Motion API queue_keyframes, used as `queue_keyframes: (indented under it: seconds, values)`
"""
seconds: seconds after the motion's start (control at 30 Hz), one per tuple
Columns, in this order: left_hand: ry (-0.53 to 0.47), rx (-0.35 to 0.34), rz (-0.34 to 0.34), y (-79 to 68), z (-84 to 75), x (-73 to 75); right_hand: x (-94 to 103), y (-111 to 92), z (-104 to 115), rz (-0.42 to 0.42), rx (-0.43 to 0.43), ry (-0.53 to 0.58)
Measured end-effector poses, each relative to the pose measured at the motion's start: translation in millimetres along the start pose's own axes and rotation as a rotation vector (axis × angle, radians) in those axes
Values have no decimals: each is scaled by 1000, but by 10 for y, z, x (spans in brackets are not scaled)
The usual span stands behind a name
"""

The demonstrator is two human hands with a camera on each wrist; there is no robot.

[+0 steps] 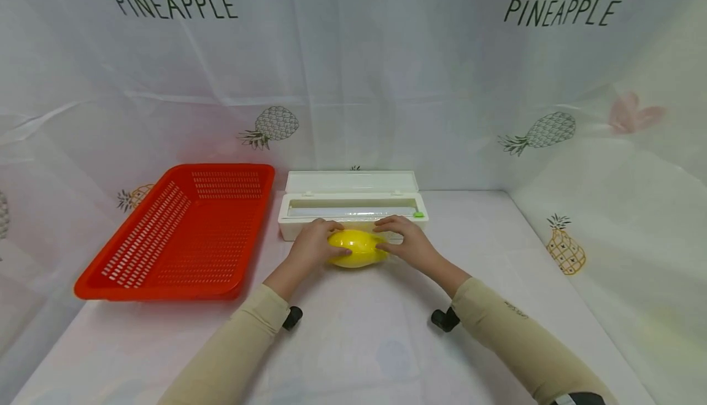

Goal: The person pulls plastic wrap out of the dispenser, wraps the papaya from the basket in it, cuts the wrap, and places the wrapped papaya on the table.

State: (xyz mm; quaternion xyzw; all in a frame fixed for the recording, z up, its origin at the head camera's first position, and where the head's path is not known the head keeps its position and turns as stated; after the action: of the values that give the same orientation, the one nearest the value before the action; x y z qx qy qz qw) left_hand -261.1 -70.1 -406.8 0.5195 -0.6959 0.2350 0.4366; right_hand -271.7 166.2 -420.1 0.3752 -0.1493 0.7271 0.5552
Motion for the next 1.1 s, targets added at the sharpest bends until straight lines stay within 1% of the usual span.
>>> queue_keyframes:
  seconds: [0.1, 0.23, 0.37, 0.5, 0.57, 0.67, 0.77, 0.87, 0.93, 1.1]
  values:
    - [-18, 13, 13, 7, -27, 5, 134, -13, -78, -85, -75, 58]
    - [-21, 19, 21, 18, -43, 0, 293, -35, -211, -185, -211, 125]
    - [-33, 26, 31, 45, -44, -4, 394, -50, -365, -273, -270, 167]
    - [-43, 30, 29, 119, -78, 35, 418, -34, -523, -321, -329, 200]
    - [-53, 9, 27, 173, -121, 70, 401, -8, -595, -321, -376, 223]
    - [-62, -47, 33, 276, -209, 111, 358, 39, -667, -291, -438, 261]
    - [-60, -91, 62, 382, -319, 140, 316, 83, -684, -250, -472, 298]
    - [-43, -128, 112, 500, -448, 159, 281, 120, -677, -222, -496, 318]
    - [-21, -162, 154, 586, -539, 174, 263, 143, -685, -216, -503, 314]
    - [39, -264, 243, 825, -715, 190, 237, 170, -757, -206, -483, 286]
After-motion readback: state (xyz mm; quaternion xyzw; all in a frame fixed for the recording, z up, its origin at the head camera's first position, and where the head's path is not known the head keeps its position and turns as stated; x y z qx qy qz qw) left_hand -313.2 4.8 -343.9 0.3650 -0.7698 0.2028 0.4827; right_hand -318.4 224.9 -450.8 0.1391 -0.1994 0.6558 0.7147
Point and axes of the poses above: each hand's wrist, its own y-axis towards the middle knuckle, its own x-axis out of the back of the hand, z = x × y, the point moved 1 cm from there along y, towards the middle knuckle, and after that the axes turned 11 degrees about -x, right-handed, at the moved point
